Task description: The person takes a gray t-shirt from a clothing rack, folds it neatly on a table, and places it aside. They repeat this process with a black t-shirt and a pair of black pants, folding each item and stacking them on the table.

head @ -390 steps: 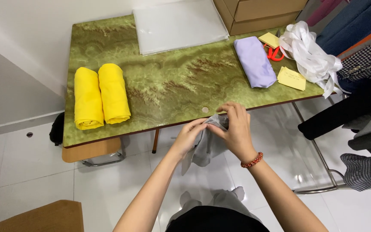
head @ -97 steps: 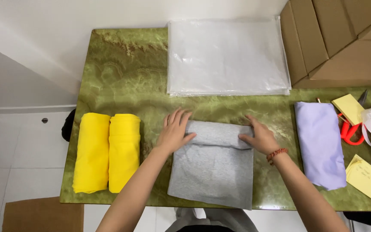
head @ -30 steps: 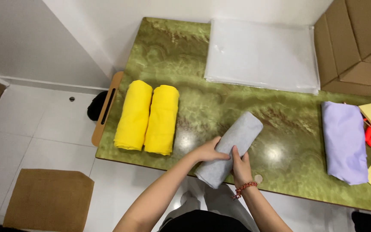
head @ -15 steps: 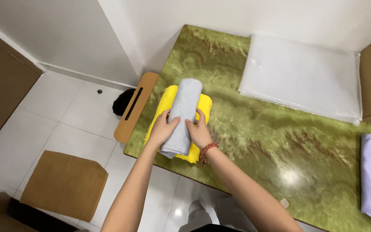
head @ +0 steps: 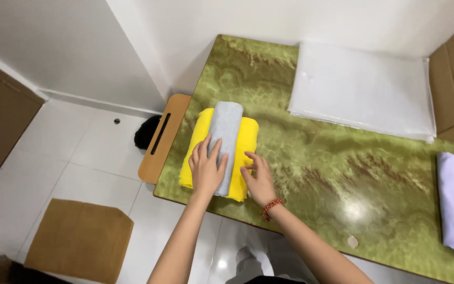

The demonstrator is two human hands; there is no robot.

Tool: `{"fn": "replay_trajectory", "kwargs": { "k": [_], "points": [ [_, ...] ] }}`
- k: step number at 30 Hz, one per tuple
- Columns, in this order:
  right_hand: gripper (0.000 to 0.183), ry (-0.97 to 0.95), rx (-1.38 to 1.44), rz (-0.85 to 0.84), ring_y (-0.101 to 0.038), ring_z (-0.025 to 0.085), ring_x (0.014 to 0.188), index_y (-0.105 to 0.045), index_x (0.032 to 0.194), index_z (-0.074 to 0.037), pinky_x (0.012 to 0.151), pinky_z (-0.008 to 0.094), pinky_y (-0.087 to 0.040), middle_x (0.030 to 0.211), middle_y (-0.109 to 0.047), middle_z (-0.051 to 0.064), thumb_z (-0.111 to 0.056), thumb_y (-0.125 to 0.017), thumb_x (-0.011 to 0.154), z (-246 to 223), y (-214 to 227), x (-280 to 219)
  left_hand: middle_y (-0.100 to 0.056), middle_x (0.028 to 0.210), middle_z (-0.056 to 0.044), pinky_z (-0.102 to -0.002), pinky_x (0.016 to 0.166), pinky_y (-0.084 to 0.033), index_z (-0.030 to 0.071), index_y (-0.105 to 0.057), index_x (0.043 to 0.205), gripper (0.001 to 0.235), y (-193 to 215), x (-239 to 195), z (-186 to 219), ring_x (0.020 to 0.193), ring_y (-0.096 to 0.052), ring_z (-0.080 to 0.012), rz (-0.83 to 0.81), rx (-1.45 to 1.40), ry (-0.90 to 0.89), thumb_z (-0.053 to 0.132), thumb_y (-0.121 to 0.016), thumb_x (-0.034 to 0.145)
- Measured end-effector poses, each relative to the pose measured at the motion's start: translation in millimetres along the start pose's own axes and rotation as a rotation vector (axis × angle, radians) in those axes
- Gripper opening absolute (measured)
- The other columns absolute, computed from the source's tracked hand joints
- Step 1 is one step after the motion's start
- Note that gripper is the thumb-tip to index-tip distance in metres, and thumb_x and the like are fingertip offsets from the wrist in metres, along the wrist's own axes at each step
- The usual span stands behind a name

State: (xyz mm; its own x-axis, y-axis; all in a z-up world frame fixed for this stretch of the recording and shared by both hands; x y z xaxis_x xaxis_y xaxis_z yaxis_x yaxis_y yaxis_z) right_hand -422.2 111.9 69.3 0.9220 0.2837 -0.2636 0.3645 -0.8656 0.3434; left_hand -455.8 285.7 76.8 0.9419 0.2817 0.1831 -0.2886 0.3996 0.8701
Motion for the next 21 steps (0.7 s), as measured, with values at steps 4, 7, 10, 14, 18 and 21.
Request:
{"fn": "replay_trajectory", "kwargs": {
  "k": [4, 7, 10, 14, 18, 21],
  "points": [
    [0.049, -0.042, 0.039, 0.14, -0.066, 0.037, 0.13, -0.056, 0.15, -0.012, 0.105, 0.048, -0.059, 0.146, -0.053, 0.018, -0.019, -0.067, 0.103, 41, 26, -32, -0.043, 0.162, -0.013, -0.059, 0.117, -0.033, 0.021, -0.063, 0.149, 0.045, 12, -10, 43, 0.149, -0.036, -0.0374, 0.06, -0.07, -0.082, 0.032, -0.062, 0.106],
    [0.048, -0.059, 0.064, 0.276, -0.07, 0.04, 0.125, -0.062, 0.145, -0.014, 0.104, 0.05, -0.059, 0.143, -0.058, 0.019, -0.016, -0.07, 0.098, 86, 52, -51, -0.044, 0.154, -0.015, -0.06, 0.113, -0.037, 0.017, -0.067, 0.141, 0.038, -1, -26, 85, 0.145, -0.039, -0.0406, 0.09, -0.217, -0.202, 0.025, -0.065, 0.104],
    [0.04, -0.115, 0.12, 0.458, -0.074, 0.035, 0.119, -0.069, 0.136, -0.018, 0.099, 0.045, -0.062, 0.138, -0.063, 0.012, -0.017, -0.074, 0.097, 128, 86, -84, -0.054, 0.128, -0.005, -0.048, 0.099, -0.048, 0.025, -0.074, 0.125, 0.029, -31, -58, 130, 0.126, -0.054, -0.0317, 0.11, -0.285, -0.38, 0.024, -0.075, 0.096],
    [0.022, -0.245, 0.305, 0.722, -0.074, 0.019, 0.112, -0.068, 0.118, -0.017, 0.089, 0.034, -0.061, 0.131, -0.066, 0.0, -0.022, -0.071, 0.096, 173, 166, -142, -0.048, 0.103, -0.004, -0.036, 0.085, -0.048, 0.018, -0.077, 0.117, 0.018, -57, -105, 212, 0.094, -0.054, -0.0231, -0.085, -0.502, -0.569, 0.017, -0.069, 0.101],
    [0.029, -0.219, 0.524, 1.052, -0.071, 0.018, 0.103, -0.068, 0.121, -0.012, 0.08, 0.032, -0.058, 0.128, -0.068, -0.001, -0.015, -0.071, 0.093, 192, 270, -232, -0.051, 0.103, -0.003, -0.032, 0.087, -0.05, 0.014, -0.079, 0.115, 0.021, -84, -151, 296, 0.096, -0.058, -0.0199, -0.338, -0.743, -0.64, 0.01, -0.069, 0.098],
    [0.023, -0.157, 0.647, 1.277, -0.066, 0.017, 0.083, -0.067, 0.118, -0.008, 0.078, 0.032, -0.059, 0.12, -0.067, 0.002, -0.008, -0.07, 0.096, 220, 341, -309, -0.066, 0.112, -0.003, -0.033, 0.098, -0.05, 0.018, -0.08, 0.116, 0.022, -113, -187, 357, 0.11, -0.068, -0.0198, -0.492, -0.797, -0.733, 0.014, -0.066, 0.099]
  ]
}}
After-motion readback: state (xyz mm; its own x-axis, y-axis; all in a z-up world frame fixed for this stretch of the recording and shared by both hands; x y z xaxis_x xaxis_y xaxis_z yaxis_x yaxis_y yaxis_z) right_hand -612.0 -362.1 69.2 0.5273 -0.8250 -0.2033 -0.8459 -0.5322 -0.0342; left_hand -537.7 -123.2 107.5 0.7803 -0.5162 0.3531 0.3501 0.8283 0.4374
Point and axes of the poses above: each hand's wrist, its own x-axis towards the middle knuckle, its own y-axis out of the back of the hand, z = x × y, the point moved 2 cm from there along x, towards the middle knuckle
